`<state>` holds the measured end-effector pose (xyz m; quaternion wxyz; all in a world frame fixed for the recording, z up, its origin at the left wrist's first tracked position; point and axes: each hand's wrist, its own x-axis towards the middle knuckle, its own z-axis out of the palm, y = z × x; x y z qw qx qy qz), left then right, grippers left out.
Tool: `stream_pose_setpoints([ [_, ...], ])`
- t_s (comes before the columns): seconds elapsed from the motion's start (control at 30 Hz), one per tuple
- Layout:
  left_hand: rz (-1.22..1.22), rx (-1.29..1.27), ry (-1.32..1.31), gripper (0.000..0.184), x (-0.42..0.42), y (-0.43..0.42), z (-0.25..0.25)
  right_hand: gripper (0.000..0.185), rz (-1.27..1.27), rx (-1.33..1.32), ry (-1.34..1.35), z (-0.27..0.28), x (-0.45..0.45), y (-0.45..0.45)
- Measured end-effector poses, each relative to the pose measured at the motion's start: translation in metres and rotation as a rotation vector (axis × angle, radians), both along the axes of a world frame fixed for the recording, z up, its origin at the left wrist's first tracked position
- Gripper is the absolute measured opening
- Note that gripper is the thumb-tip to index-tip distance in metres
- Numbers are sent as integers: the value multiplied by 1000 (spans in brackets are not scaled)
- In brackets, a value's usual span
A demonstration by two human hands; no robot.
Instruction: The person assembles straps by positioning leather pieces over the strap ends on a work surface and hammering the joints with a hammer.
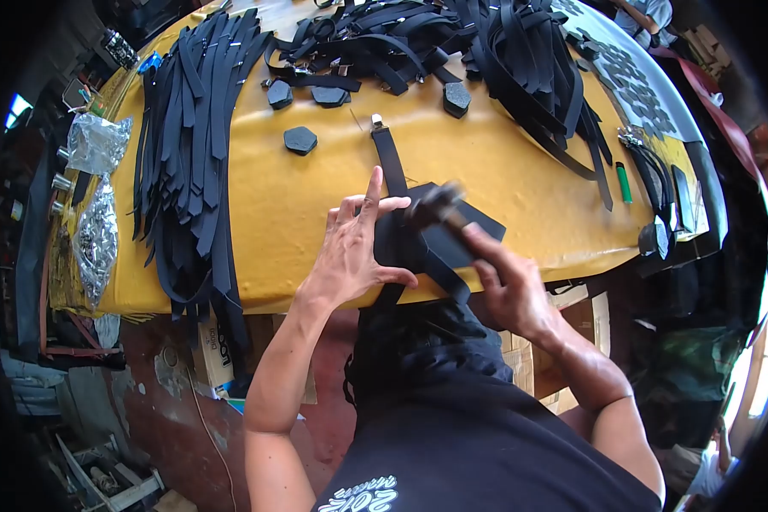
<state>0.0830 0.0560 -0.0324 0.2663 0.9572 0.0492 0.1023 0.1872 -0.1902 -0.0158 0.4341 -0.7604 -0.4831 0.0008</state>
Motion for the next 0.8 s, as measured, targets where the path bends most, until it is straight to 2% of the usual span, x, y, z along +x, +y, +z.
stream_pose_setpoints([
  [0.03, -2, -11, 21, 162, 2, 1, 3, 50, 10, -146, 107, -2, -2, -3],
  [0.1, 2, -6, 5, 161, 5, 1, 3, 51, 44, -200, 162, 14, 6, -3],
  [0.2, -11, 28, -44, 161, 5, 3, 0, 50, -17, -15, 173, 19, -1, -2],
  [0.3, -8, -9, -4, 161, -1, 0, 0, 49, -35, 0, 102, -2, -8, -1],
  [0.33, -14, -24, 12, 161, 3, 1, 3, 48, -29, -78, 120, -9, -9, 0],
  [0.4, -13, -31, -7, 161, 6, 4, 0, 48, -67, -167, 211, 2, 0, -1],
  [0.5, -17, 4, -24, 161, 3, 3, -3, 48, -68, -90, 229, 7, 3, -3],
  [0.63, -44, 36, -86, 161, 3, 3, -5, 56, 27, 5, -36, 30, 5, -15],
  [0.73, -58, 20, -89, 160, 4, 5, -6, 67, 144, -67, -202, 45, 3, -21],
  [0.77, -61, 14, -94, 160, 4, 5, -7, 71, 182, -70, -235, 34, 4, -22],
  [0.8, -58, 10, -90, 160, 4, 4, -8, 72, 224, -188, -267, 24, 6, -23],
])
